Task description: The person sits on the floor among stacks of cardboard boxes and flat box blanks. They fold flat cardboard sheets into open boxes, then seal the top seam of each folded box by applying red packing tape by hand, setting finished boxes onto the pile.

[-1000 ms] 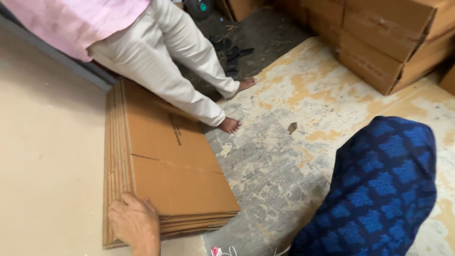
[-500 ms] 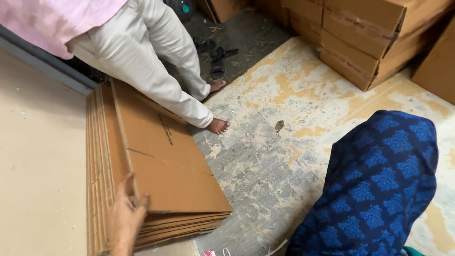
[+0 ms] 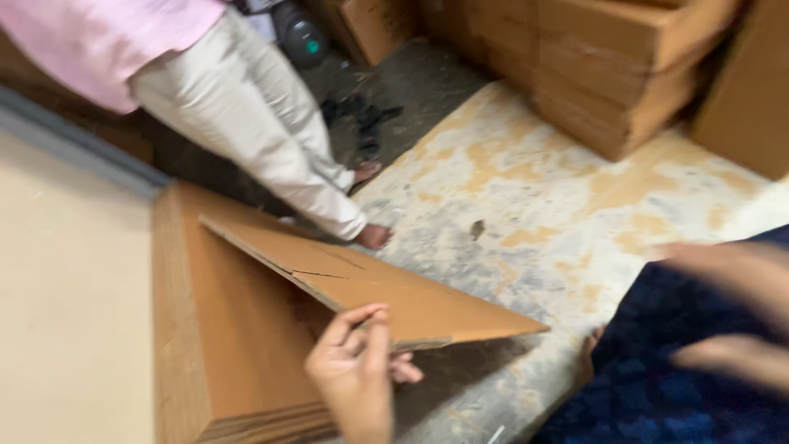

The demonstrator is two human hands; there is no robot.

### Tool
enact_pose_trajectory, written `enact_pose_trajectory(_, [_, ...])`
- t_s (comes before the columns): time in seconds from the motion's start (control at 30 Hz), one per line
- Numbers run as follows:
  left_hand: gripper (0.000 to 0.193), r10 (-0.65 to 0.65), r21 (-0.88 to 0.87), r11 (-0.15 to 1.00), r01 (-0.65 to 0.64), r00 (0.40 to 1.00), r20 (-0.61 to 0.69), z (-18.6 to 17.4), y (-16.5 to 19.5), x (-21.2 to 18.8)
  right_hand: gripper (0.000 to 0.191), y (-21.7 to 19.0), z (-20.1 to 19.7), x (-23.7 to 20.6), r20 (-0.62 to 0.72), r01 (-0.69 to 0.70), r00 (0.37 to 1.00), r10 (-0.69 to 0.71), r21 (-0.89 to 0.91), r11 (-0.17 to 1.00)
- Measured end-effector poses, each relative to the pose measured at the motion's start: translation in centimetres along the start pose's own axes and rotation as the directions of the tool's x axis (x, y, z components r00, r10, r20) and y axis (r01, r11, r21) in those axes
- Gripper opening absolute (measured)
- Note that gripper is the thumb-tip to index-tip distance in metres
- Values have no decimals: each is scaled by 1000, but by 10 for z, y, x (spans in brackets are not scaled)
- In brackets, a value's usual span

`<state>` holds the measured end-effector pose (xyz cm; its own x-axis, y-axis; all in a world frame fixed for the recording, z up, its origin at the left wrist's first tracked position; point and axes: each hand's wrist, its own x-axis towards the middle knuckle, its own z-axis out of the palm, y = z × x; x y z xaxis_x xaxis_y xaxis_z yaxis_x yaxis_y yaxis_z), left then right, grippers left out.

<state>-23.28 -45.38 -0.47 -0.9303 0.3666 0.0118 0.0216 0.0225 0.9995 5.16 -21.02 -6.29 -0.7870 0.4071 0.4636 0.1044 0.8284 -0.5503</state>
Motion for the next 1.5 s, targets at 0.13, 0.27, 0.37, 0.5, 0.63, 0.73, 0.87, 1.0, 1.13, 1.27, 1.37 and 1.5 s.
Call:
enact_pose_trajectory(0.13, [15, 27, -131, 991, -9, 990, 138, 87, -16, -28, 98, -53, 45, 44, 123, 209, 965, -233, 185, 960])
enact_pose_trajectory(0.27, [17, 283, -236, 949, -212, 899, 333, 132, -20, -44, 57, -31, 72, 77, 152, -232, 966, 208, 159, 960])
enact_pose_trajectory(0.37, [23, 460, -192, 888, -418, 809, 366, 132, -14, -37, 59, 30, 44, 78, 50, -448, 892, 450, -39, 893])
enact_pose_trajectory(0.5, [19, 624, 79, 744, -663, 733, 272, 115, 6, 9, 31, 91, -2, 67, 68, -404, 901, 428, 488, 774])
enact_pose_trajectory(0.63, [59, 808, 338, 278, -899, 409, 423, 114, 24, 88, 27, 137, -75, 73, -80, -212, 949, 304, 551, 807])
enact_pose_trajectory(0.73, [94, 790, 586, -278, -761, 167, 591, 136, 23, 135, 29, 157, -127, 67, -189, -160, 923, 335, 605, 780])
enact_pose_trajectory(0.87, [78, 377, 490, 30, -871, 464, 801, 205, -6, 160, 27, 166, -190, 44, -304, -49, 913, 272, 579, 814])
enact_pose_trajectory(1.0, [37, 368, 486, 331, -809, 585, 723, 266, -16, 143, 38, 173, -228, 1, -512, -76, 805, 301, 414, 907])
enact_pose_trajectory(1.13, [27, 504, 129, 376, -918, 319, 803, 332, 27, 97, 66, 199, -230, -93, -794, -161, 530, 297, 249, 955])
enact_pose_trajectory(1.27, [29, 489, -44, 358, -933, 147, 860, 370, 97, 53, 96, 215, -192, -194, -870, -851, 236, 434, 30, 524])
enact_pose_trajectory(1.37, [25, 536, -395, 584, -709, -29, 844, 377, 142, 27, 126, 197, -182, -223, -253, -975, 56, 966, 193, 107])
enact_pose_trajectory(1.5, [29, 629, -291, 545, -787, 154, 762, 387, 180, -7, 124, 164, -177, -249, -134, -937, 36, 990, 340, 80])
